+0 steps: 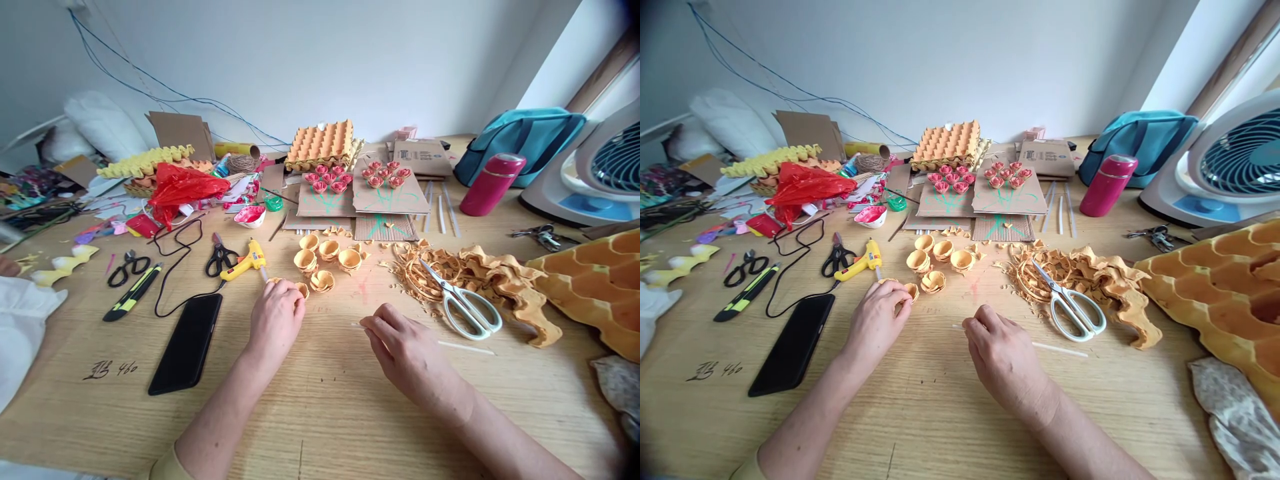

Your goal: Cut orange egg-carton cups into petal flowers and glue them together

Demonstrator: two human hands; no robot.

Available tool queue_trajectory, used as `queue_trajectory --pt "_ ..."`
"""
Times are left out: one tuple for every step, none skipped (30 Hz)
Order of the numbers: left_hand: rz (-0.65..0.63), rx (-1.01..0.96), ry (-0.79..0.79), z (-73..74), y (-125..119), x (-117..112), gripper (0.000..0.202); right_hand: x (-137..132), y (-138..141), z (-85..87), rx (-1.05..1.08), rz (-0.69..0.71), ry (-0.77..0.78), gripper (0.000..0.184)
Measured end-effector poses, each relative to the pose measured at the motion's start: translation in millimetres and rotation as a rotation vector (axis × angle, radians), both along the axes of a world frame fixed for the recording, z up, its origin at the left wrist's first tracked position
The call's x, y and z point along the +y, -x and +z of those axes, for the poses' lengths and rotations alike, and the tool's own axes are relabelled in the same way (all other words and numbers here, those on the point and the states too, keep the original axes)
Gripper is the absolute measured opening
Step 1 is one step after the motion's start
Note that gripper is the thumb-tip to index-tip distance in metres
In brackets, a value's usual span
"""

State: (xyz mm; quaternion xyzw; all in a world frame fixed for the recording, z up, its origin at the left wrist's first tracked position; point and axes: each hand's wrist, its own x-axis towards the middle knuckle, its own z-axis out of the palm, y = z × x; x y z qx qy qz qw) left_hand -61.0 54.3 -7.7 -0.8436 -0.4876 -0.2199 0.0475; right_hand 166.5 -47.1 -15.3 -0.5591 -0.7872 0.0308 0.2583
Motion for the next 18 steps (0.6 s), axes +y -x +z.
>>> queue_trajectory --pt "0.002 -0.001 -0.013 0.6 0 0 0.018 0 0 0.4 0.003 0.002 0.001 0.026" --pt "0.006 -0.001 -0.028 1.4 0 -1 0.018 -1 0 0.6 0.005 0.003 0.004 0.026" --pt "0.011 -0.002 -0.041 2.4 0 -1 0.018 -1 0 0.5 0.007 0.003 0.010 0.026" --pt "0.014 -0.003 -0.050 3.6 0 -2 0.018 -1 0 0.2 0.009 0.003 0.016 0.026" --pt "0.013 -0.004 -0.054 5.0 0 -2 0.018 -1 0 -0.2 0.010 0.003 0.023 0.025" --pt "0.011 -0.006 -0.058 6.6 0 -3 0.017 -1 0 -0.7 0.010 0.002 0.028 0.025" --pt "0.009 -0.013 -0.063 8.3 0 -3 0.016 -2 0 -1.1 0.011 0.002 0.030 0.025" --pt "0.006 -0.027 -0.075 10.2 0 -4 0.015 -2 0 -1.3 0.014 0.002 0.029 0.024" --pt "-0.004 -0.048 -0.090 12.1 0 -6 0.014 -2 0 -1.1 0.022 0.002 0.025 0.024" --pt "-0.022 -0.079 -0.108 13.8 -1 -7 0.013 -2 0 -0.5 0.036 0.002 0.020 0.024" --pt "-0.048 -0.111 -0.121 15.2 -3 -9 0.012 -2 1 0.4 0.059 0.001 0.015 0.024" --pt "-0.089 -0.139 -0.126 16.0 -5 -11 0.012 -2 1 1.7 0.090 0.000 0.011 0.023" --pt "-0.137 -0.159 -0.122 16.3 -8 -13 0.012 -2 1 3.3 0.132 -0.003 0.012 0.023" --pt "-0.191 -0.161 -0.111 15.8 -11 -15 0.012 -2 1 4.9 0.182 -0.009 0.020 0.022" --pt "-0.248 -0.152 -0.096 14.6 -14 -18 0.012 -2 0 6.5 0.236 -0.016 0.031 0.021" --pt "-0.301 -0.139 -0.084 12.9 -18 -21 0.012 -2 0 7.8 0.290 -0.023 0.047 0.020" --pt "-0.352 -0.120 -0.077 10.8 -22 -24 0.012 -2 -1 8.6 0.337 -0.030 0.063 0.019" --pt "-0.397 -0.103 -0.068 8.3 -25 -27 0.013 -2 -1 8.9 0.375 -0.036 0.079 0.018"
